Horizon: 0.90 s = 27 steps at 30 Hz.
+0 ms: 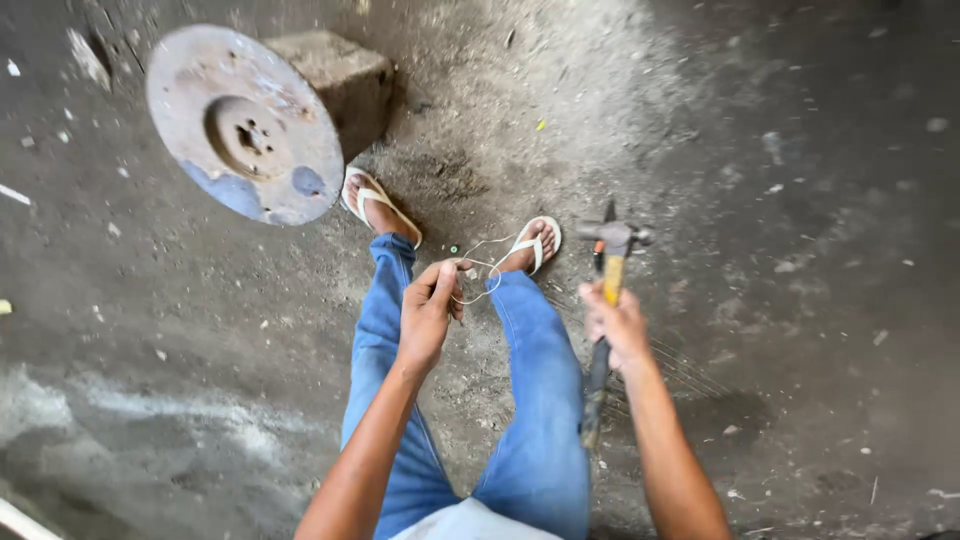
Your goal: Bend and cut metal wire using pliers and a hammer while using a brake disc as a base.
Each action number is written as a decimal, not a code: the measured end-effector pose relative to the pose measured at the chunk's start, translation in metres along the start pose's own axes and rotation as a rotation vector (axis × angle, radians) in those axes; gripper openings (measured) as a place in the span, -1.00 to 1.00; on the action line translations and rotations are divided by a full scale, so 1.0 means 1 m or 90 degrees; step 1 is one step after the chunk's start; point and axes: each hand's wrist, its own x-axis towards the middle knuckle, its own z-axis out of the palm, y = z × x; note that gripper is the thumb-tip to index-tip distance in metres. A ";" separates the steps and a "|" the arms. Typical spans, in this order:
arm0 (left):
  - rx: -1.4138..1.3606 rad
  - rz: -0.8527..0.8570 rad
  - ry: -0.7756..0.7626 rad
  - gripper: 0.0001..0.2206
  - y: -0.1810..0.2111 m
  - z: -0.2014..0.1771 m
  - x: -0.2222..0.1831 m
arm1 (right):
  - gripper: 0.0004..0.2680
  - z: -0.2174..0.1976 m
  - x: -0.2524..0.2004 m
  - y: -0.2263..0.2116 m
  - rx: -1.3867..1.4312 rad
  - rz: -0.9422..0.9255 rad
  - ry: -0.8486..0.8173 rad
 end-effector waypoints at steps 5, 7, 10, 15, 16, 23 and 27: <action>0.018 0.088 -0.076 -0.69 0.068 0.019 -0.087 | -0.81 0.117 -0.144 -0.084 0.026 -0.136 -0.082; 0.025 0.117 -0.091 -0.69 0.097 0.011 -0.123 | -0.77 0.152 -0.181 -0.099 0.023 -0.205 -0.124; 0.067 0.178 -0.167 -0.71 0.139 -0.017 -0.172 | -0.73 0.178 -0.225 -0.093 -0.011 -0.292 -0.015; 0.186 0.322 -0.296 -0.74 0.185 -0.095 -0.221 | -0.72 0.243 -0.305 -0.087 0.057 -0.394 -0.054; 0.181 0.338 -0.294 -0.74 0.183 -0.118 -0.222 | -0.72 0.261 -0.319 -0.079 0.050 -0.409 -0.062; 0.181 0.404 -0.335 -0.78 0.231 -0.268 -0.294 | -0.81 0.404 -0.416 -0.009 0.013 -0.498 0.086; 0.240 0.447 -0.410 -0.76 0.262 -0.320 -0.325 | -0.85 0.459 -0.458 0.015 -0.045 -0.498 0.130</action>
